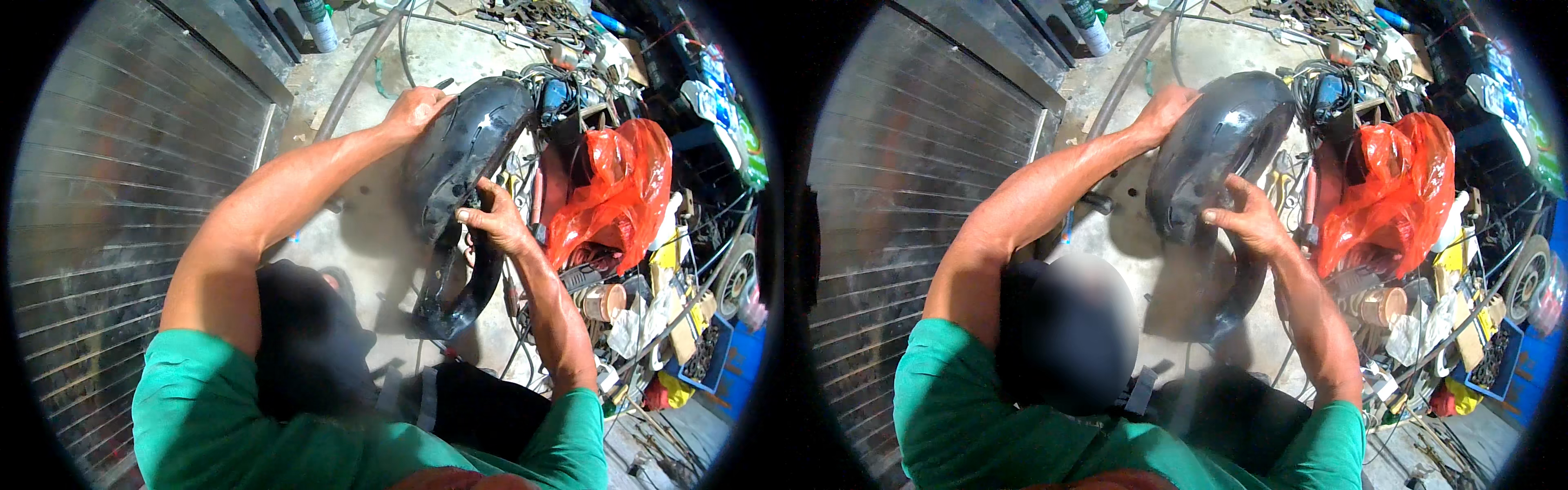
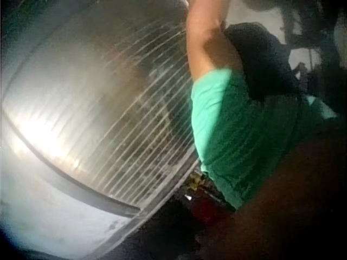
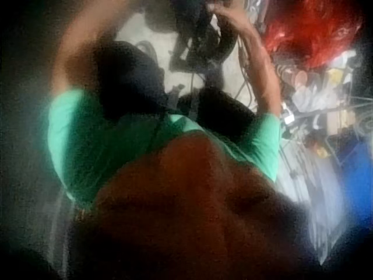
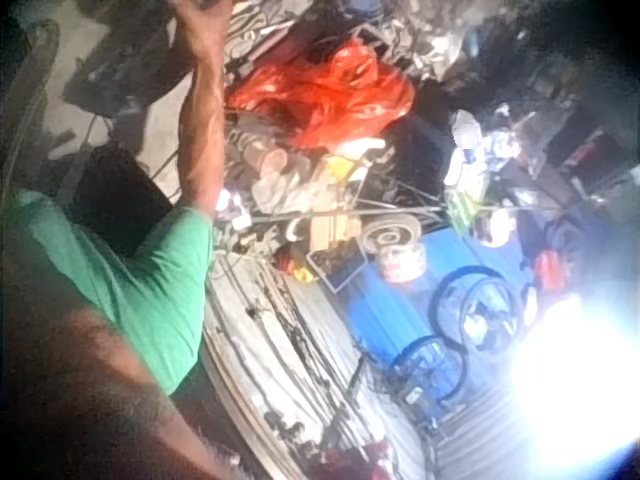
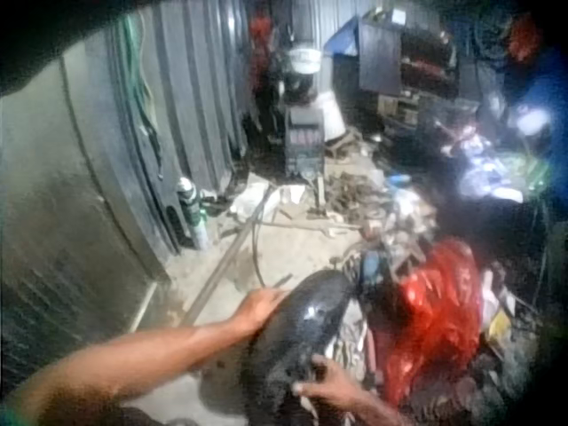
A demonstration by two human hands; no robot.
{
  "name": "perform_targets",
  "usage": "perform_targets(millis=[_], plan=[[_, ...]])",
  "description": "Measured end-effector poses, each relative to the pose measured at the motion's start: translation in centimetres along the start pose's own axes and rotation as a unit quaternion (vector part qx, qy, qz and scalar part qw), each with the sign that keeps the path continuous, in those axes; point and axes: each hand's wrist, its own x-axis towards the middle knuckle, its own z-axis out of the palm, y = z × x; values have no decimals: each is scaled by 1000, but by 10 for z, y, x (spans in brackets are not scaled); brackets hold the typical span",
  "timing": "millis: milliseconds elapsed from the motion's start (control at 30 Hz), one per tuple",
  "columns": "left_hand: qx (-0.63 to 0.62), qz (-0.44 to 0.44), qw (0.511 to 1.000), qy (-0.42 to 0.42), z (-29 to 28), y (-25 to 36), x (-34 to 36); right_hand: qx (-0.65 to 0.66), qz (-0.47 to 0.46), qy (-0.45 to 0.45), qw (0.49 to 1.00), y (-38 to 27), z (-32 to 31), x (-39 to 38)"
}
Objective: The person removes an inner tube from a small wheel tire and then sprays a substance into the tire using a green pressurized can.
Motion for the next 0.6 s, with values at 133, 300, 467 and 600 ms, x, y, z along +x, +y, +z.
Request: perform_targets(millis=[133, 300, 467, 600], plan=[[-28, -23, 999, 8, 3, -3, -7, -72, 16, -53, 996, -12, -9, 4], [17, -22, 999, 19, -8, -8, -21, -245, 23, 11, 969, -18, -18, 9], [-107, -121, 985, 64, -3, -28, -31, -283, -31, 42, 958, -10, -31, 0], [-66, -67, 991, 92, -8, -69, -30, -379, 40, 152, 912, -5, -47, -36]])
